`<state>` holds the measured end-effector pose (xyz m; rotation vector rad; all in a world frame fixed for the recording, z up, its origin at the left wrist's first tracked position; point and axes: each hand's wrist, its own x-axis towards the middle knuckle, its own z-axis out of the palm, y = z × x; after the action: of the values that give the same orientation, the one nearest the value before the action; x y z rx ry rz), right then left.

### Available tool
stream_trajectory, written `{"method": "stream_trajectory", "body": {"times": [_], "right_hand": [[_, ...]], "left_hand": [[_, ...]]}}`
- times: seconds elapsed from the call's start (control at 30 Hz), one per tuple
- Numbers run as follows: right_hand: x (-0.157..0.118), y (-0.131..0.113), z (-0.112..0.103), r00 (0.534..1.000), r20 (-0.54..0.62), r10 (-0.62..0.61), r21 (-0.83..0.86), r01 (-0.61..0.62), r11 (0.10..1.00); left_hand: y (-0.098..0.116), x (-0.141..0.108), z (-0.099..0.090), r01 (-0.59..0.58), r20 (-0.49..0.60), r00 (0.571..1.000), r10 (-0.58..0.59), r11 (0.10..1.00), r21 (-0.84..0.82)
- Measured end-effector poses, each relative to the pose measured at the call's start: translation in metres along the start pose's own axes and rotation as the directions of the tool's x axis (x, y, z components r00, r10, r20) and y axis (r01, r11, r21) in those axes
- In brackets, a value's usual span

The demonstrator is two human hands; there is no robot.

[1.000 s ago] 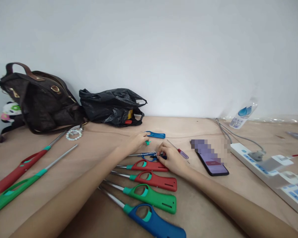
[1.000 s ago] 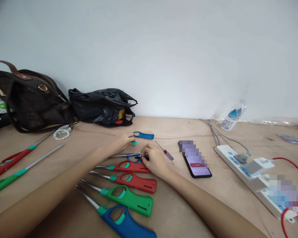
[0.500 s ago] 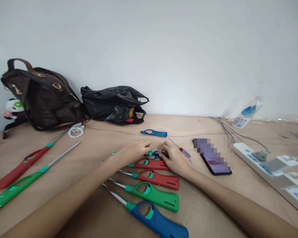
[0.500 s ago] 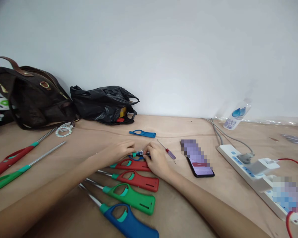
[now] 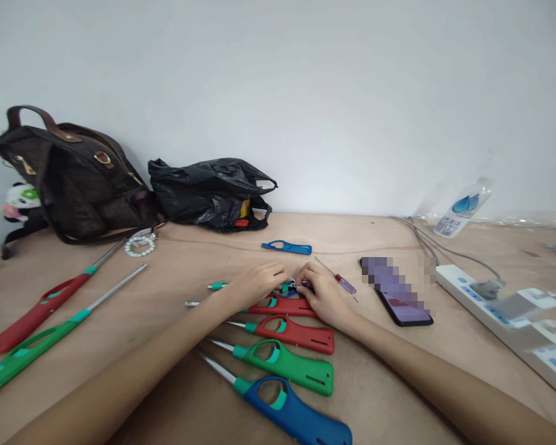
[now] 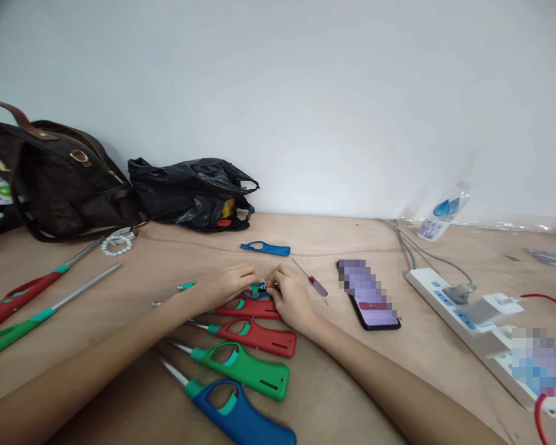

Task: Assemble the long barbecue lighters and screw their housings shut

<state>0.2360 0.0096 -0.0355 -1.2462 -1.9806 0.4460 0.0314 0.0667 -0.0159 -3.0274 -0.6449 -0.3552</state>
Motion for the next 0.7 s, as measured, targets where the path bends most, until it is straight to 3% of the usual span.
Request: {"method": "stream_trajectory", "body": {"times": [0.27,0.7], "right_hand": [[-0.0002,-0.0005,0.0009,1.000,-0.010,0.013,0.029,-0.012,1.000],[-0.0008,0.0003,0.0007,1.000,-0.019,-0.008,0.052,0.008,0.999]], "left_hand": [[-0.0017,0.0002,0.0053,-0.012,-0.068,0.998,0.007,0.997,-0.076],[0.0039,0.0017,0.0043,-0.023,-0.062,0.998,0.024,0.999,0.023]]}}
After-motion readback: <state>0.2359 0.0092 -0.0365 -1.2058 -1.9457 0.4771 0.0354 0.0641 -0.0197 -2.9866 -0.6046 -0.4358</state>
